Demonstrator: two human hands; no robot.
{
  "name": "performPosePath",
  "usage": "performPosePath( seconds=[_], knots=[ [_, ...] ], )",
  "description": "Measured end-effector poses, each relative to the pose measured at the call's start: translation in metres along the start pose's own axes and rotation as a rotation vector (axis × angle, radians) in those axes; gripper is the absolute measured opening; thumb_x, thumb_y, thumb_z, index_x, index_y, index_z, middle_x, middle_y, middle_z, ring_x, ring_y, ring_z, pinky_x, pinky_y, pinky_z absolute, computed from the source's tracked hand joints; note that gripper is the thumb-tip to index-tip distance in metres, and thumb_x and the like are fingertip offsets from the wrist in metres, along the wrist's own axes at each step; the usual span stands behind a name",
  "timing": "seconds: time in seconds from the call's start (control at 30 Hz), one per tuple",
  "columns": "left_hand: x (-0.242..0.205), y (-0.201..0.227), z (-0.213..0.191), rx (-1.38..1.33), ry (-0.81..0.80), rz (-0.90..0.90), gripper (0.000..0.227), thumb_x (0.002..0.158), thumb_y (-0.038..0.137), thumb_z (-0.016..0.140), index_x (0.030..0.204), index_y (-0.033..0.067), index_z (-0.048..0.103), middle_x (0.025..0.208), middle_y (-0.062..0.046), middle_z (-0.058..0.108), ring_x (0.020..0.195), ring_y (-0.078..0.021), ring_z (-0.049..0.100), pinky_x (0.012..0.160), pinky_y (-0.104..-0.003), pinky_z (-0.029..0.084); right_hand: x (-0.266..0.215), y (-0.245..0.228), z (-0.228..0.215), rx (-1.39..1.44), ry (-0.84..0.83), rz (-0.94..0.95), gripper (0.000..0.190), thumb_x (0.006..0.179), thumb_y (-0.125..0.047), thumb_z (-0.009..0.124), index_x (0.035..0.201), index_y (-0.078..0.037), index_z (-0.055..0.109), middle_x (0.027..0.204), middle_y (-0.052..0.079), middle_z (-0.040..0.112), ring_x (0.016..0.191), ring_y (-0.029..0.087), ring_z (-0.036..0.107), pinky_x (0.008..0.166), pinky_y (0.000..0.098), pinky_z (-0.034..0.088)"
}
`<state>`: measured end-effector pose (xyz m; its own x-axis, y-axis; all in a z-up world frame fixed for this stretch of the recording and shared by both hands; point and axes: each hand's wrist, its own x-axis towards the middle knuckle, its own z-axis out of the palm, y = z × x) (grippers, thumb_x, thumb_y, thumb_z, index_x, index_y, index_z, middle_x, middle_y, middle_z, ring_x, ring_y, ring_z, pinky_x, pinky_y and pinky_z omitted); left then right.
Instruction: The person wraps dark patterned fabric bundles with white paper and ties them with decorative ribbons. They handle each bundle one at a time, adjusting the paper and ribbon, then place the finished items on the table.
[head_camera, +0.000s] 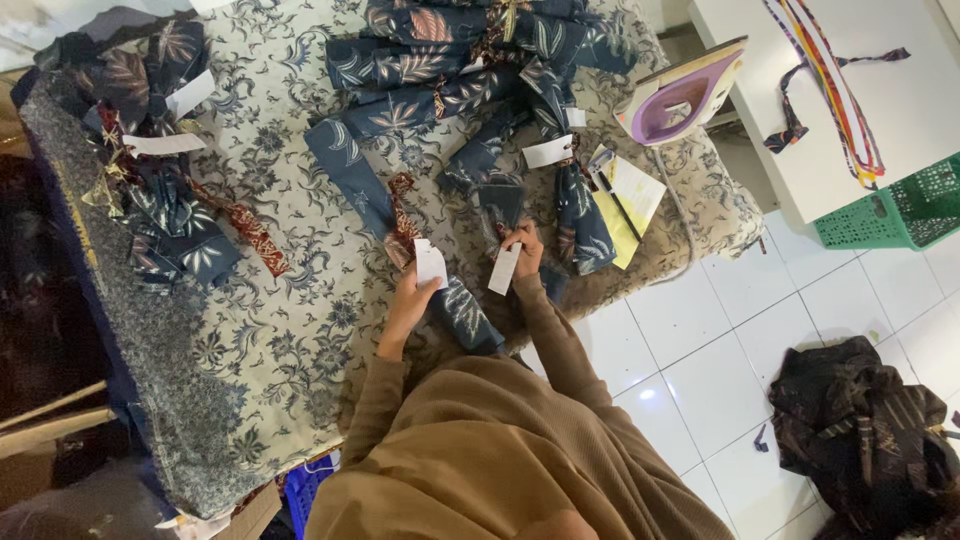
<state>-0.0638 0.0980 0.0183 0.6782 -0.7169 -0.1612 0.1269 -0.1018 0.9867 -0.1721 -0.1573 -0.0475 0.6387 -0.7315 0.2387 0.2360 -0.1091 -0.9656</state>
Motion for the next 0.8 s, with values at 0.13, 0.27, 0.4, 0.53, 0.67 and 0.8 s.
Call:
performPosePath(
  seconds=[0.13, 0.27, 0.4, 0.53, 0.67, 0.8],
  knots=[
    [-0.0022, 0.0039, 0.0004, 0.021, 0.018, -0.085, 0.054, 0.096, 0.028, 0.065, 0.143, 0.0034, 0.056, 0.132, -0.01, 0.068, 0.119, -0.0223, 0.064, 0.101, -0.037, 0.049, -0.0002, 0.0011, 0.0003, -0.038, -0.038, -0.164, 0.024, 0.095, 0.006, 0.064, 0.074, -0.004, 0.06, 0.08, 0.0, 0.054, 0.08, 0.012, 0.047, 0.076, 0.0279, 0.042],
    [-0.0029, 0.0039, 0.0, -0.016, 0.009, -0.05, 0.053, 0.098, 0.028, 0.066, 0.143, 0.0022, 0.056, 0.133, -0.012, 0.067, 0.121, -0.0238, 0.064, 0.103, -0.038, 0.049, -0.0019, 0.0026, 0.0003, 0.01, -0.029, -0.088, 0.024, 0.095, 0.005, 0.062, 0.074, -0.004, 0.059, 0.081, 0.0, 0.054, 0.075, 0.01, 0.047, 0.071, 0.0261, 0.04],
    [-0.0013, 0.0023, -0.0004, -0.029, 0.003, -0.056, 0.056, 0.097, 0.029, 0.065, 0.145, 0.0028, 0.053, 0.137, -0.012, 0.065, 0.124, -0.0239, 0.062, 0.103, -0.038, 0.048, -0.0021, 0.0032, 0.0006, 0.044, -0.026, -0.031, 0.024, 0.095, 0.006, 0.06, 0.073, -0.005, 0.06, 0.081, 0.0, 0.052, 0.07, 0.008, 0.047, 0.066, 0.0247, 0.039],
    [-0.0014, 0.0001, -0.0014, 0.005, 0.013, -0.125, 0.056, 0.097, 0.029, 0.065, 0.145, 0.0025, 0.054, 0.135, -0.012, 0.066, 0.123, -0.0242, 0.063, 0.103, -0.038, 0.048, -0.0027, 0.0043, 0.0026, -0.022, 0.01, -0.073, 0.023, 0.091, 0.01, 0.061, 0.074, -0.004, 0.06, 0.089, 0.001, 0.05, 0.077, 0.01, 0.049, 0.068, 0.0254, 0.04],
    [-0.0016, -0.0035, -0.0015, 0.004, 0.009, -0.068, 0.052, 0.098, 0.027, 0.065, 0.141, 0.0009, 0.057, 0.133, -0.013, 0.068, 0.122, -0.0242, 0.065, 0.102, -0.038, 0.049, -0.0033, 0.006, 0.0032, -0.097, 0.017, -0.136, 0.024, 0.092, 0.012, 0.063, 0.075, -0.004, 0.061, 0.095, 0.001, 0.048, 0.083, 0.012, 0.05, 0.072, 0.0266, 0.041],
    [0.0002, -0.0042, -0.0012, -0.042, 0.005, -0.056, 0.05, 0.097, 0.025, 0.066, 0.14, -0.0001, 0.058, 0.133, -0.013, 0.068, 0.121, -0.0247, 0.065, 0.103, -0.039, 0.05, -0.0028, 0.0056, 0.002, -0.008, 0.019, -0.029, 0.023, 0.089, 0.01, 0.064, 0.072, -0.005, 0.061, 0.089, 0.0, 0.049, 0.074, 0.01, 0.049, 0.063, 0.026, 0.041]
  ],
)
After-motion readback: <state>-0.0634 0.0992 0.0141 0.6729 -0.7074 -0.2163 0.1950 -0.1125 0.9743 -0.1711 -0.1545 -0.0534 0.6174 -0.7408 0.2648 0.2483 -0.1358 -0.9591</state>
